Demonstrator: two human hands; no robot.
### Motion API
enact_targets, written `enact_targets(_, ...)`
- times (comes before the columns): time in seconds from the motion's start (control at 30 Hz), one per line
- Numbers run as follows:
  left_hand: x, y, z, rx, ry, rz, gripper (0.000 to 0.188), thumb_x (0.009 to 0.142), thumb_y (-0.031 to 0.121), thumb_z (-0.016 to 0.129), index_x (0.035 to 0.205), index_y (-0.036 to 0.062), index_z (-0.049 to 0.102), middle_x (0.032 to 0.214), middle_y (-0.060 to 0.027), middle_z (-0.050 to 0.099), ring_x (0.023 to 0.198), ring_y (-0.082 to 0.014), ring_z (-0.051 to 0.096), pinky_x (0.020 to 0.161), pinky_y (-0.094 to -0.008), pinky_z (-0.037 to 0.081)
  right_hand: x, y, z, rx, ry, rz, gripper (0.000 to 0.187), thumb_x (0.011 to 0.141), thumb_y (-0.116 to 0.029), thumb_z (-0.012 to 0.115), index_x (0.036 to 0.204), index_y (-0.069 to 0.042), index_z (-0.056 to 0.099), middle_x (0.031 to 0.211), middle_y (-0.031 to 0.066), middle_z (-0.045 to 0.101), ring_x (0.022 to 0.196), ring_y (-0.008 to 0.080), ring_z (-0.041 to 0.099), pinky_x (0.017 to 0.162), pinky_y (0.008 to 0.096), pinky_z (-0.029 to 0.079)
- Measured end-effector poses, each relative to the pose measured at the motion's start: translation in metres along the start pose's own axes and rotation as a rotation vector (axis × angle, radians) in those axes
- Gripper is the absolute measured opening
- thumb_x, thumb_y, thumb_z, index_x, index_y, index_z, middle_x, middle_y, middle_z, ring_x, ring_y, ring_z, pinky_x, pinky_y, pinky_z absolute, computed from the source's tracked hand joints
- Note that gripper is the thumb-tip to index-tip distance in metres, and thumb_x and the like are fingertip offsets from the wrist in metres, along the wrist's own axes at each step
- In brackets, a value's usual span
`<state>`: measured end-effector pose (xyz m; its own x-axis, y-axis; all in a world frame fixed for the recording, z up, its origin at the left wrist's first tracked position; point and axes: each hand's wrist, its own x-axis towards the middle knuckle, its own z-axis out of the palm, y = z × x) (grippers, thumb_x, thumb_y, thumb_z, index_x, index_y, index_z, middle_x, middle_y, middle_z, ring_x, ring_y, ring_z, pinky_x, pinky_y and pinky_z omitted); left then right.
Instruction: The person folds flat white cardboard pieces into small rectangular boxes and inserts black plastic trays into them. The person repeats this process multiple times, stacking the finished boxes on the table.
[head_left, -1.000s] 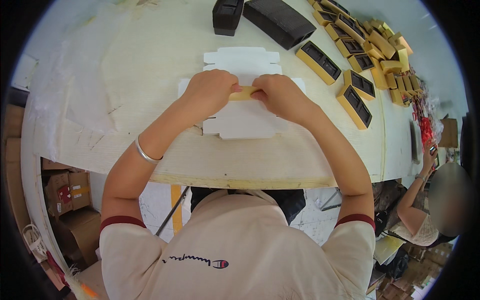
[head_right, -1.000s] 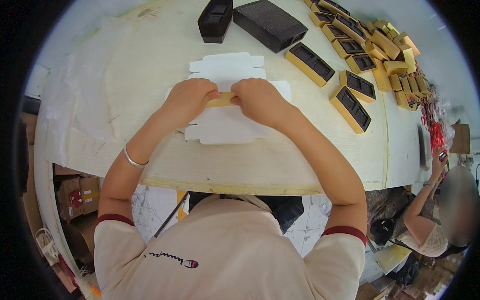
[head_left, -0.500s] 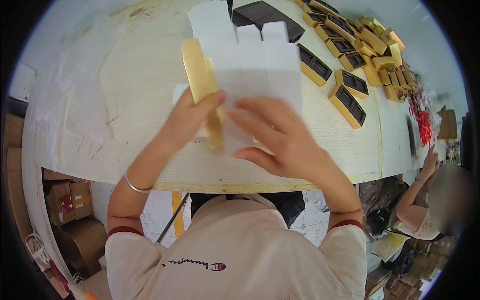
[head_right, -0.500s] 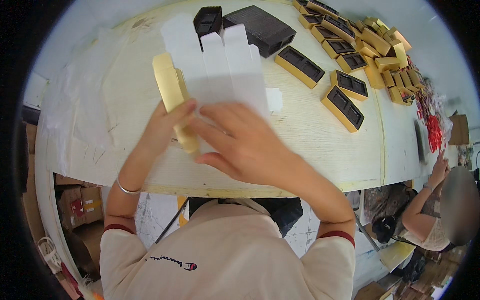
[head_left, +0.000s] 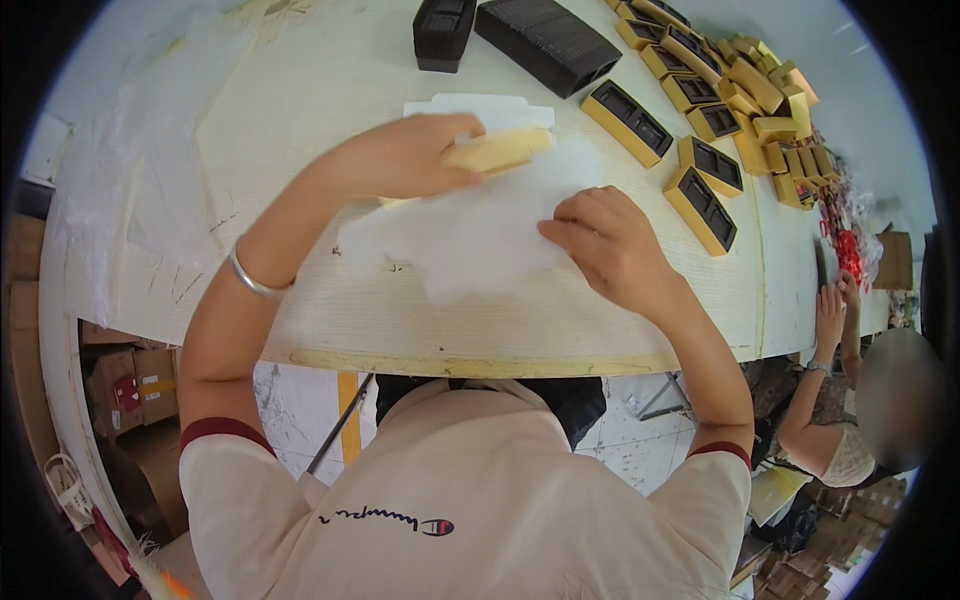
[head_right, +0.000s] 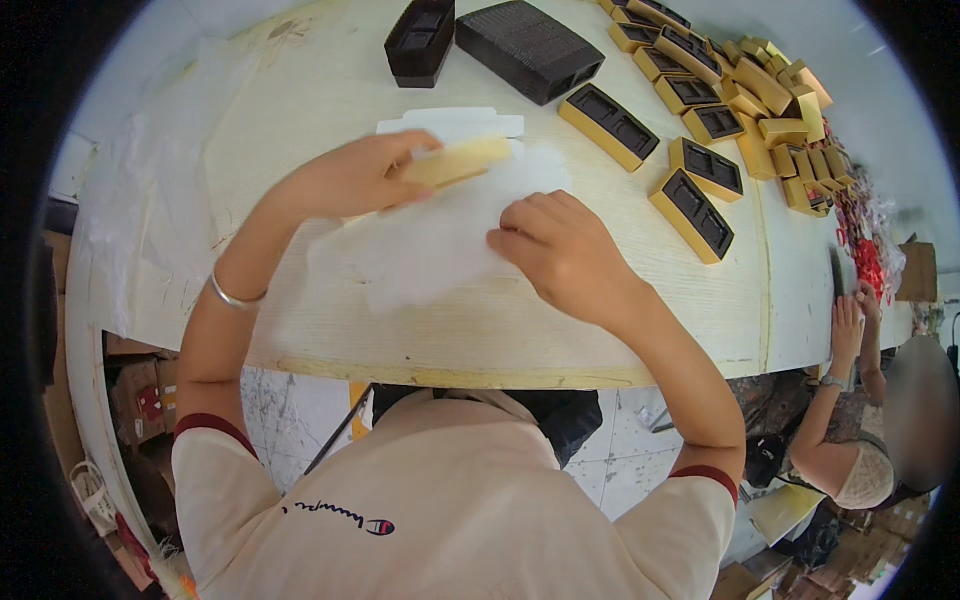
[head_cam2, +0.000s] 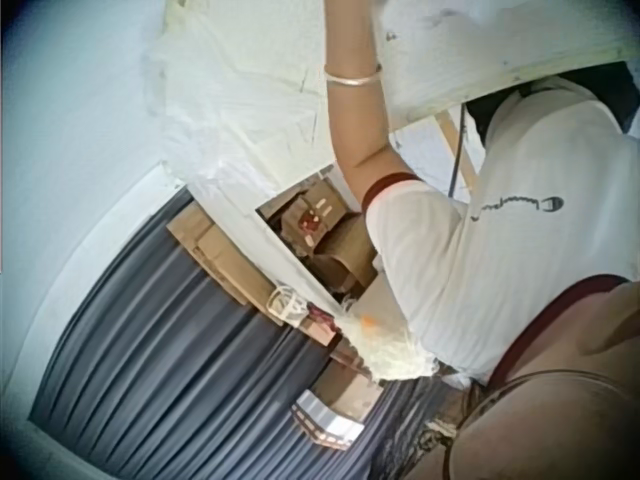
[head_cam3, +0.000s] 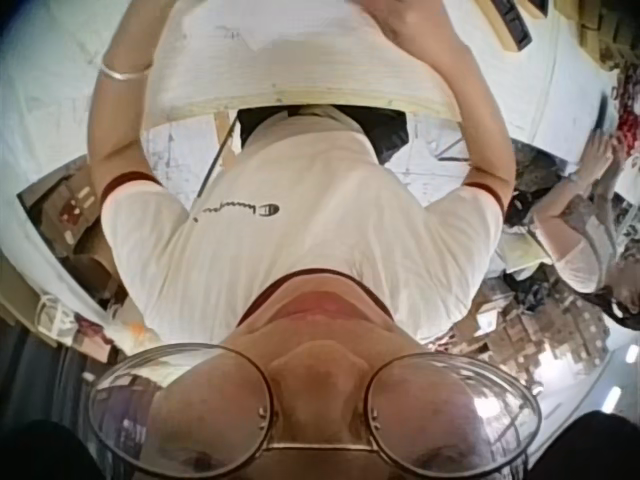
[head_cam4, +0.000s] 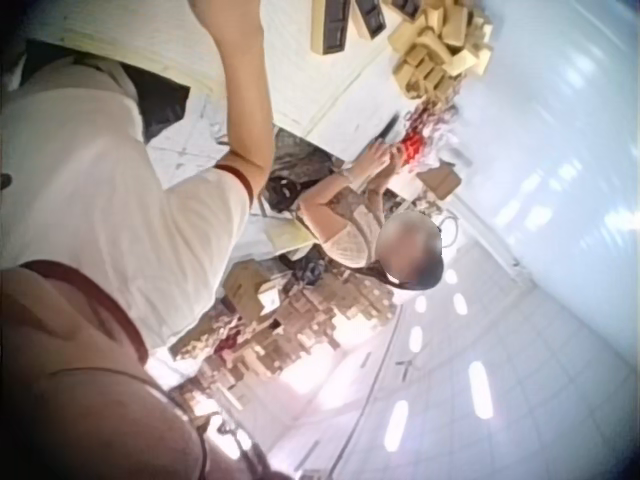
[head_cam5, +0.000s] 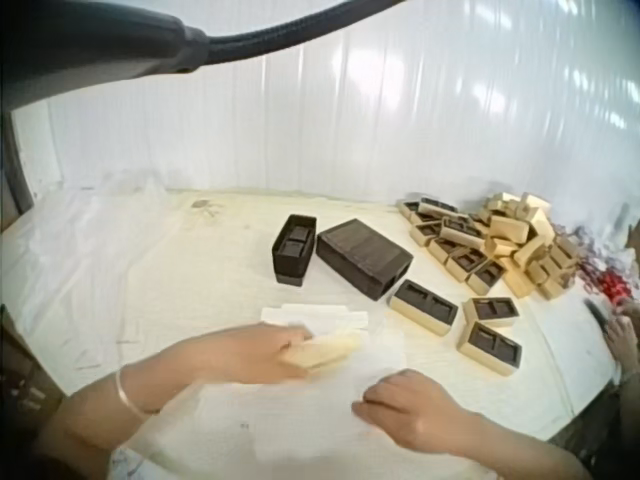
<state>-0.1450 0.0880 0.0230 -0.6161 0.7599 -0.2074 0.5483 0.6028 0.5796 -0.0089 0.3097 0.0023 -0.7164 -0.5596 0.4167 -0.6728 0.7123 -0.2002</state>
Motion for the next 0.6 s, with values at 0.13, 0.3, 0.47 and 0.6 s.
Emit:
enact_targets(0.13,-0.025,0.016,0.021,0.335,0.459,0.318,0.047,0.08,0.035,0.07,0.114,0.0063,0.055,0.107,-0.0154,0.058,0.1,-0.0338,0.054,0.083,-0.0411,0.044,0.007,0.014,0.019,0.294,-0.079,0.186,0.016,0.075,-0.006,0.071,0.09,-0.003,0.067,0.075,0.0092,0.055,0.071,0.0264,0.055,0.065,0.0362,0.046)
enact_targets(0.3,-0.035,0.0,0.06,0.118,0.31,0.302,0.032,0.084,0.016,0.065,0.113,0.0076,0.054,0.077,-0.0084,0.06,0.07,-0.0255,0.059,0.066,-0.0325,0.045,0.033,0.024,0.03,0.759,-0.306,0.668,0.022,0.08,-0.007,0.071,0.099,0.001,0.063,0.073,0.0094,0.056,0.067,0.0207,0.051,0.065,0.0283,0.044)
enact_targets(0.47,-0.021,-0.026,0.048,-0.496,0.067,0.072,0.031,0.087,0.015,0.062,0.115,0.0087,0.05,0.074,-0.008,0.059,0.068,-0.0239,0.056,0.063,-0.035,0.043,0.031,0.003,0.033,-0.058,-0.007,0.143,0.041,0.074,-0.018,0.073,0.111,-0.007,0.058,0.099,0.0085,0.058,0.092,0.0245,0.056,0.081,0.0355,0.045)
enact_targets(0.6,-0.012,-0.032,0.037,-0.646,-0.133,-0.046,0.033,0.088,0.01,0.061,0.119,0.0073,0.049,0.066,0.0016,0.047,0.061,-0.0069,0.042,0.059,-0.0226,0.034,0.025,0.004,0.039,-0.398,0.091,-0.183,0.026,0.073,-0.013,0.064,0.097,-0.003,0.061,0.093,0.0075,0.054,0.092,0.0213,0.053,0.081,0.033,0.043)
